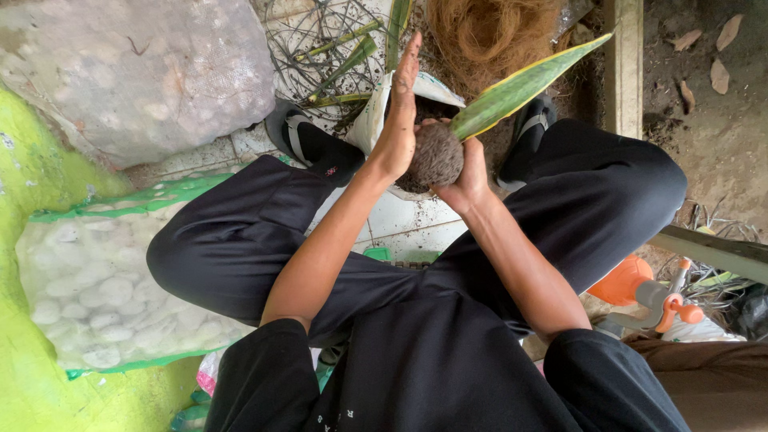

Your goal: The person sits on the floor and shapes a soil ball around the roots of a snake plant. They repeatedly grab soil from a white bag, press it onto the root ball, and mold it with both hands to form a compact ball around the plant base.

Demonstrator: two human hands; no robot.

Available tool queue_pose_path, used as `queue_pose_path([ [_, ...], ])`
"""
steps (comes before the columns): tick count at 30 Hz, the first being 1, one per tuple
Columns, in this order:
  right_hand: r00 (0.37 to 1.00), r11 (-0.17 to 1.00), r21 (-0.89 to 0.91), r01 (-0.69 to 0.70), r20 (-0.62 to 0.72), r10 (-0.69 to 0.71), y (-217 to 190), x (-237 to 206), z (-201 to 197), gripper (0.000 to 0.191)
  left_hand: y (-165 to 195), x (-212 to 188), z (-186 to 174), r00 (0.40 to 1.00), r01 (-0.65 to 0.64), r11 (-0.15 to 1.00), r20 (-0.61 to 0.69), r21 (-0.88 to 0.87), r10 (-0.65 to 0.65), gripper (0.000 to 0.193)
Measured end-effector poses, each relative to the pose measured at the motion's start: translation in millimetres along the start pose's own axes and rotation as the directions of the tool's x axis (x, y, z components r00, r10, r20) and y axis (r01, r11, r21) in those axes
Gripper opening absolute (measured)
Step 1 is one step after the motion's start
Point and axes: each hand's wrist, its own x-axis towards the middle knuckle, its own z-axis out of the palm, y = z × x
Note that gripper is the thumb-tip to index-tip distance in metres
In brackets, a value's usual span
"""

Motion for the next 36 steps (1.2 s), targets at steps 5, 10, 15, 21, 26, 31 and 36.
queue_pose_path([
  [5,0.991,0.968,-0.250,0.034,-0.118,-0.065,1.2,0.9,-7.7,0.034,0.6,-6.7,10.9,0.994,0.095,0.909,0.013,0.406,-0.110,0.080],
  [10,0.992,0.949,-0.313,0.043,-0.099,-0.078,-3.4,3.4,-12.6,0.034,3.6,-11.6,18.8,0.981,0.190,0.785,-0.098,0.589,-0.164,0.076],
  [15,0.997,0.991,-0.135,-0.007,0.076,0.017,-10.4,5.6,-7.3,0.032,12.5,-6.0,13.3,0.990,0.119,0.976,-0.099,0.181,-0.102,0.082],
  [21,0.992,0.991,-0.059,-0.121,-0.046,0.118,-25.1,-7.2,19.1,0.050,34.7,-15.9,-8.8,0.866,-0.495,0.697,0.233,0.519,0.442,0.059],
  [26,0.995,0.992,-0.084,-0.096,-0.023,0.094,-23.3,-11.7,3.2,0.053,26.1,-23.0,13.0,0.684,-0.719,0.418,0.459,0.556,0.566,0.046],
  [31,0.994,0.998,-0.068,0.019,0.111,-0.011,-5.8,6.0,-39.1,0.034,11.6,-31.1,16.4,0.606,-0.748,0.344,0.372,0.568,0.703,0.022],
  [36,0.997,0.993,-0.118,0.013,0.082,-0.003,-4.0,4.1,-37.3,0.033,3.2,-38.6,21.3,0.557,-0.732,0.283,0.305,0.620,0.773,0.011],
])
